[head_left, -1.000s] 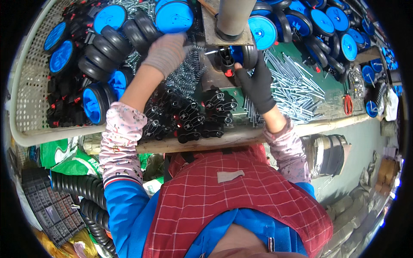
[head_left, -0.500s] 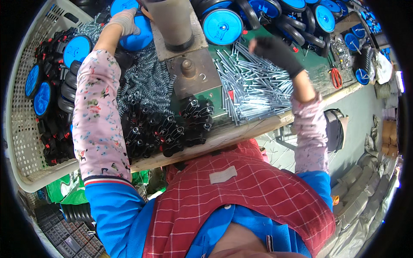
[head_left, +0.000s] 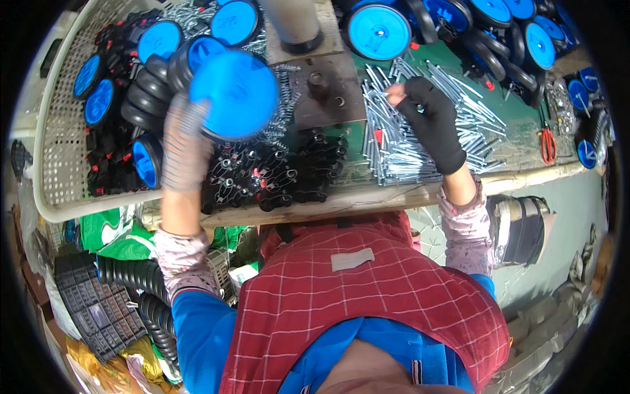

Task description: The person repeatedly picks up a black plastic housing with a blue cap, inserts a metal spring, and uses a metal rod to press the spring into place. They then place the assembled unit into a white basket. This process is repeated continuously throughout the clip.

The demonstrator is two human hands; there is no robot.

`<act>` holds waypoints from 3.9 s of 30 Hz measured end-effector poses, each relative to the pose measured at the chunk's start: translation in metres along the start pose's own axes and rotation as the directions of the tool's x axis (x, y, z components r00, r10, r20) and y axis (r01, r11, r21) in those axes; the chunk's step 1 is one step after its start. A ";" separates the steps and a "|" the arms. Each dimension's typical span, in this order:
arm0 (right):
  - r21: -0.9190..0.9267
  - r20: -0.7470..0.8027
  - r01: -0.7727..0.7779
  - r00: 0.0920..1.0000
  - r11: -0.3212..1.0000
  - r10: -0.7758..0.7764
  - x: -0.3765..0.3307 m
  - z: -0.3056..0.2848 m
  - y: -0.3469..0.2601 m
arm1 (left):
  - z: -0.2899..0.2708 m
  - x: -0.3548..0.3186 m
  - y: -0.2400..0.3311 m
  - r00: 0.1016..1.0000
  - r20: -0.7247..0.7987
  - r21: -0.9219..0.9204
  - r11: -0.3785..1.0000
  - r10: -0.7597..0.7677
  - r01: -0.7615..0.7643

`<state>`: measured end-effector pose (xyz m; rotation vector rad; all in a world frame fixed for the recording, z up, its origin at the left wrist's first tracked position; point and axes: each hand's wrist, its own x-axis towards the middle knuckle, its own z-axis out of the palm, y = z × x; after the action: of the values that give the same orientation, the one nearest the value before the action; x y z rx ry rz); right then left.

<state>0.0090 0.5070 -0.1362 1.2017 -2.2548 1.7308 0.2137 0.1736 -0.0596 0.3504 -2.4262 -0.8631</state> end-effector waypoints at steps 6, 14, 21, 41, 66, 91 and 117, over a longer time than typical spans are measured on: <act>-0.345 0.239 0.425 0.902 0.837 -0.359 0.023 0.057 -0.063 | 0.051 -0.046 0.038 0.849 0.427 -0.590 0.616 -0.312 0.522; 0.014 0.453 0.522 0.757 0.853 -0.471 0.035 0.075 -0.091 | 0.057 -0.023 0.050 0.810 0.545 -0.724 0.366 -0.214 0.584; -0.458 0.463 0.601 0.791 0.655 -0.401 0.018 0.030 -0.065 | 0.071 0.002 0.011 0.572 0.816 -0.569 0.281 0.081 0.772; 0.299 -0.383 -0.307 0.829 0.904 0.408 -0.002 0.067 0.005 | 0.117 0.039 0.029 0.547 0.769 -0.393 0.431 -0.330 0.812; 0.018 -0.226 -0.225 0.948 0.974 0.223 0.000 0.110 -0.031 | 0.126 0.040 0.020 0.545 0.783 -0.384 0.457 -0.299 0.802; -0.770 0.191 -0.105 0.904 0.630 0.383 0.040 0.013 0.077 | -0.007 0.096 -0.040 0.717 0.552 0.635 0.341 0.427 -0.693; -0.130 0.471 0.543 0.770 0.830 -0.430 0.039 0.061 -0.090 | 0.077 -0.001 0.036 0.764 0.642 -0.701 0.355 -0.062 0.618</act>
<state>0.0599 0.4292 -0.0689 2.0254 -1.9850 1.0132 0.1690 0.2404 -0.0875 0.2316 -1.8455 -2.6095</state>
